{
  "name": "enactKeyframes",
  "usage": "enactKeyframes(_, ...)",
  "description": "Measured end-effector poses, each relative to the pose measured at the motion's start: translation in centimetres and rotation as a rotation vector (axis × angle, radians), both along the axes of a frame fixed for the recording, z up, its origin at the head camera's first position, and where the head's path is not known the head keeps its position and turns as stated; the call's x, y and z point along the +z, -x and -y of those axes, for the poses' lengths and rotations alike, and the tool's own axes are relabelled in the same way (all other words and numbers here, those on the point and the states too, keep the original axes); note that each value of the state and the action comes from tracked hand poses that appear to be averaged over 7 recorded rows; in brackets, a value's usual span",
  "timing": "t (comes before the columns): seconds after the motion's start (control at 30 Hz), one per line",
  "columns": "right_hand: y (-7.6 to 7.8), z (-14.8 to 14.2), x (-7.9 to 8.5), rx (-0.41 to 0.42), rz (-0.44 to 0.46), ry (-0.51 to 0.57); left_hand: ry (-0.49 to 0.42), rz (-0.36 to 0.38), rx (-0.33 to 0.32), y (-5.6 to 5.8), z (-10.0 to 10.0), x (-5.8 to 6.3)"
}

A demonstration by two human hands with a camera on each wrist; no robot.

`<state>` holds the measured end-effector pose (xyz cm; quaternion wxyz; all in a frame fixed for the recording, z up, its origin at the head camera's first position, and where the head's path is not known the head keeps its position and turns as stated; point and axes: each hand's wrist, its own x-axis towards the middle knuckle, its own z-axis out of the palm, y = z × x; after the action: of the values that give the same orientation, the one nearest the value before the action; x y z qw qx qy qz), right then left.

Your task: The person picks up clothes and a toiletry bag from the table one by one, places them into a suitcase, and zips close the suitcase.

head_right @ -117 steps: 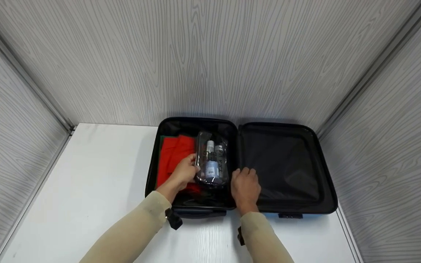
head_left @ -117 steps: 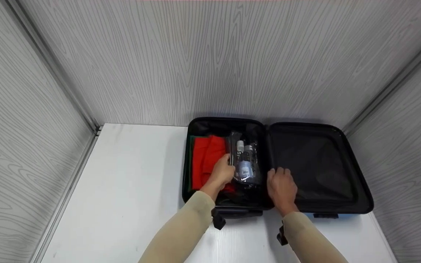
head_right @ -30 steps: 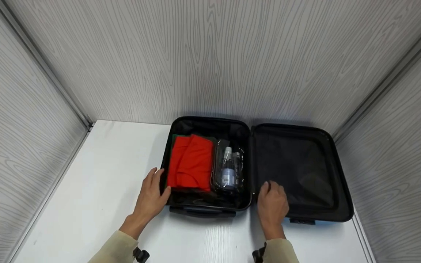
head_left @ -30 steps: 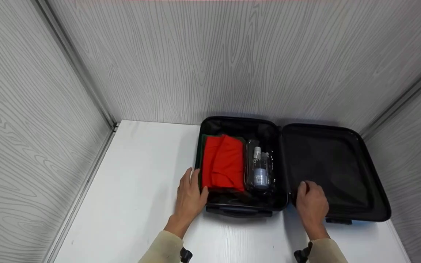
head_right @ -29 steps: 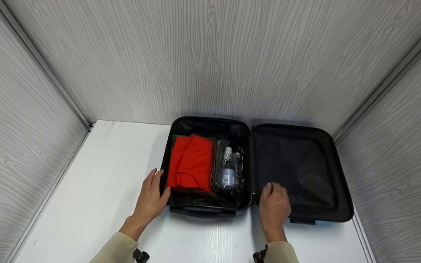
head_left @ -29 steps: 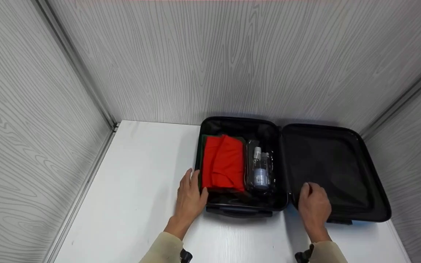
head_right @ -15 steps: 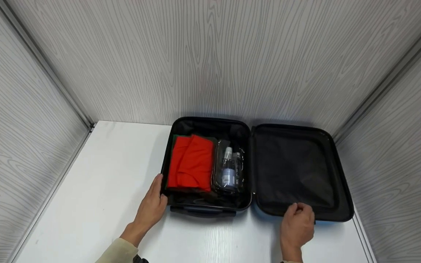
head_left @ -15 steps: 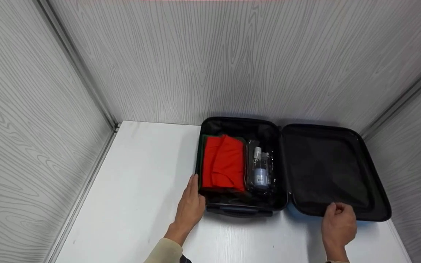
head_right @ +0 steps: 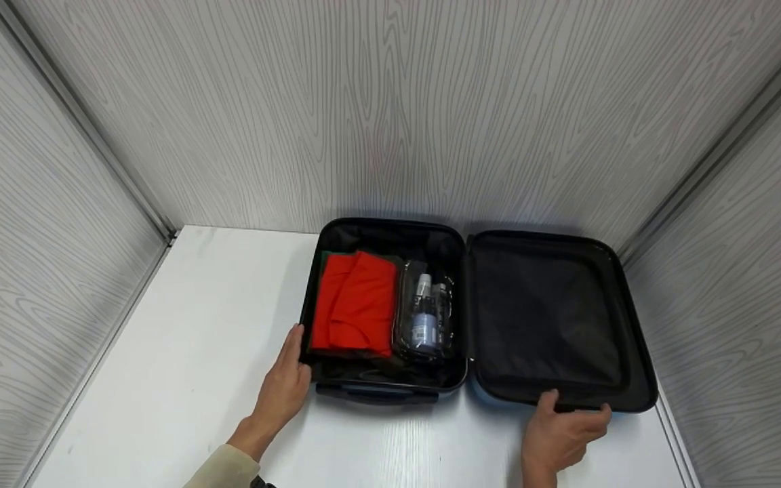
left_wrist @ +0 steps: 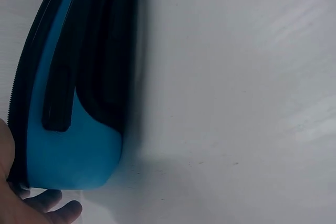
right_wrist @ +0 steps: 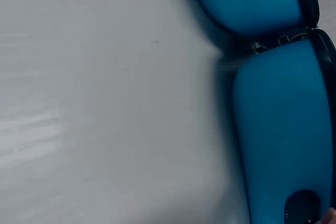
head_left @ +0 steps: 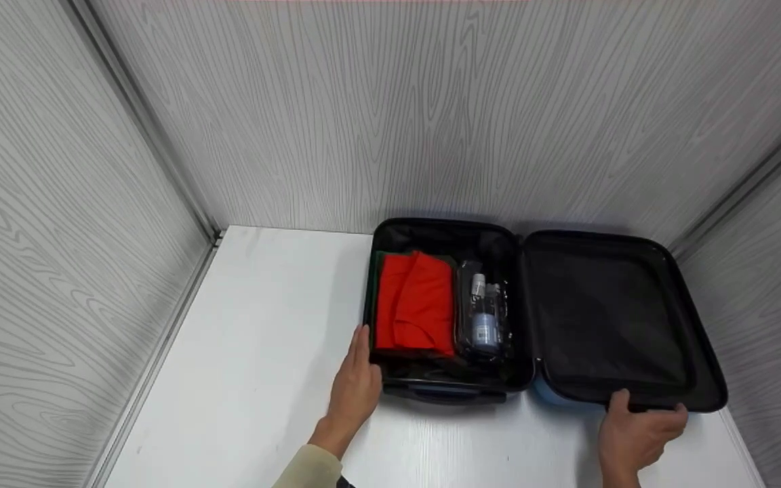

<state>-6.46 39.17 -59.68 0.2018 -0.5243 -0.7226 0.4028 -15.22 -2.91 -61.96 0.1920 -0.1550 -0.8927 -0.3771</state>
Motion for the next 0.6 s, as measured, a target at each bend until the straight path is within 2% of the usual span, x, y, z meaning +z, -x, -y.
enactKeyframes(0.1,0.0,-0.3,0.0,0.011,-0.02,0.099,-0.004,-0.017,0.004,0.0,0.0,-0.1)
enactKeyframes(0.37,-0.5,-1.2,-1.2,0.04,0.015,0.291,-0.018,-0.006,-0.005,0.1,-0.1,-0.1)
enactKeyframes(0.6,-0.6,-1.0,-1.9,0.027,-0.088,0.433,-0.029,0.031,0.003,0.0,-0.1,-0.3)
